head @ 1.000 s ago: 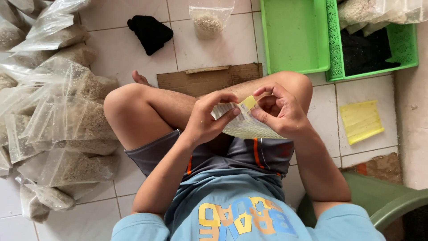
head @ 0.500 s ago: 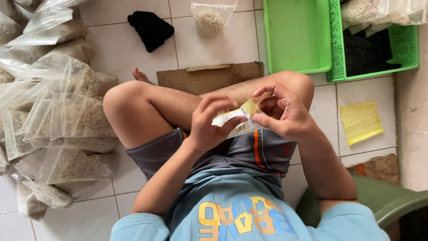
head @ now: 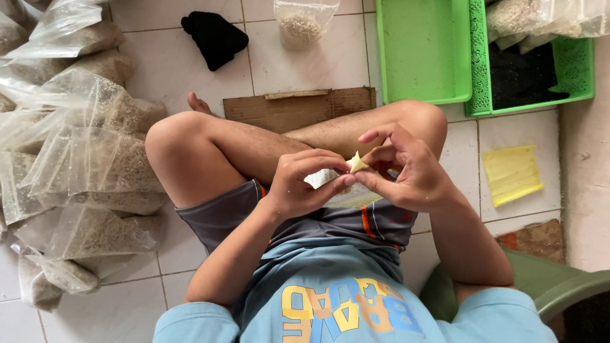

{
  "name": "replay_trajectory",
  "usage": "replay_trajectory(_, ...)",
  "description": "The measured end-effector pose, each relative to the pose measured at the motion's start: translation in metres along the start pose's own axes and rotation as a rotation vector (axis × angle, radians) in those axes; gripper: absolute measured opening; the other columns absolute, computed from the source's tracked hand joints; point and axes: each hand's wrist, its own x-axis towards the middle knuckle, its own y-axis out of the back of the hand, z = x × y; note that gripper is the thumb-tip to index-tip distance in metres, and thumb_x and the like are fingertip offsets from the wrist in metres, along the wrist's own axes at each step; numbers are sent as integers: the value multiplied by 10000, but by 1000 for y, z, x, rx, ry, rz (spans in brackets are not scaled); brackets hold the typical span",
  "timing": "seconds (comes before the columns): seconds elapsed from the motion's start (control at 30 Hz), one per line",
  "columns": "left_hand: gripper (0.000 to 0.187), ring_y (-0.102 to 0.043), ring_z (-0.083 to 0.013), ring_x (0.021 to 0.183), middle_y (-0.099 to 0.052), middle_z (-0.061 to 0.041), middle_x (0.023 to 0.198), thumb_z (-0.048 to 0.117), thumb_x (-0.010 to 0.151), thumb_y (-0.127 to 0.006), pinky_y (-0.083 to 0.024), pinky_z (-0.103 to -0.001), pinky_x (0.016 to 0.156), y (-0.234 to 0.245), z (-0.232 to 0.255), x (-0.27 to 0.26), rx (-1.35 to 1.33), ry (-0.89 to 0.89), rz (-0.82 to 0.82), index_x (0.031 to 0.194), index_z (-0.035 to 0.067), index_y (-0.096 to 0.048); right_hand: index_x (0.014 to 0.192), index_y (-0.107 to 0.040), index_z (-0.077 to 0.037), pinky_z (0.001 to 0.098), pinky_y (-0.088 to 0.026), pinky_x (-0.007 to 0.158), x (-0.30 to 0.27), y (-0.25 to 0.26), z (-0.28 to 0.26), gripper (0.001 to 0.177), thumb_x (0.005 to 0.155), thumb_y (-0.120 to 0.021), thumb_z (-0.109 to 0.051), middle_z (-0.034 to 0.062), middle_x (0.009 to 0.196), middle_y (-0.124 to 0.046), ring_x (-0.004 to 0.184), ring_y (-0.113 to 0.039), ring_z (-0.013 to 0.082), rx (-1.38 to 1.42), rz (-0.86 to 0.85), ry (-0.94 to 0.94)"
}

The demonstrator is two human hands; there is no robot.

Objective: The person seals small plastic bags containing grain by applying a small sticker to the opening of each bag.

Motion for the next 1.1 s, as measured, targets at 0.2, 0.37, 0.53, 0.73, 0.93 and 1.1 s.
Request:
replay_trajectory(0.2, 75, -710, -174, 719, -738, -82, 834, 68, 828, -778, -573, -295, 699, 3, 4, 1, -97, 122, -52, 893, 50, -743, 1184, -567, -31, 195, -500, 474, -3, -3, -7, 472, 762, -774, 14, 124, 706, -708, 568, -629, 134, -221, 43, 120)
replay_trajectory(0.37, 66, -697, -165, 728, -738, -111, 839, 70, 859, -749, -571, -317, 699, 6, 7, 1, -122, 187, -89, 908, 26, -743, 1185, -563, -31, 199, -503, 482, -4, -1, -6, 456, 772, -751, 16, 106, 710, -711, 573, -611, 125, -237, 30, 152)
replay_trajectory(0.53, 48, -691, -164, 717, -727, -100, 823, 69, 869, -737, -564, -307, 693, 7, 8, 1, -78, 185, -91, 902, 34, -738, 1186, -554, -23, 203, -499, 486, -3, -2, -5, 452, 777, -738, 29, 105, 712, -715, 573, -608, 135, -246, 14, 175)
replay_trajectory(0.73, 29, -647, -160, 704, -690, -76, 797, 74, 898, -699, -546, -298, 698, 8, 6, 2, -31, 187, -109, 888, 49, -709, 1180, -557, -29, 212, -494, 515, -4, 1, 3, 434, 787, -731, 25, 90, 731, -723, 578, -587, 136, -244, 32, 146)
replay_trajectory(0.93, 30, -621, -154, 702, -663, -62, 771, 85, 905, -695, -533, -298, 698, 10, 0, 1, 4, 205, -101, 894, 57, -698, 1179, -559, -25, 206, -494, 553, -7, 10, 12, 412, 805, -726, 18, 84, 722, -703, 605, -571, 114, -244, 92, 129)
replay_trajectory(1.1, 41, -629, -144, 699, -666, -49, 742, 100, 903, -709, -531, -285, 697, 15, -6, 4, 10, 251, -72, 895, 61, -708, 1189, -572, -30, 217, -515, 568, -15, 25, 22, 426, 797, -729, 28, 93, 692, -685, 594, -584, 108, -185, 166, 69)
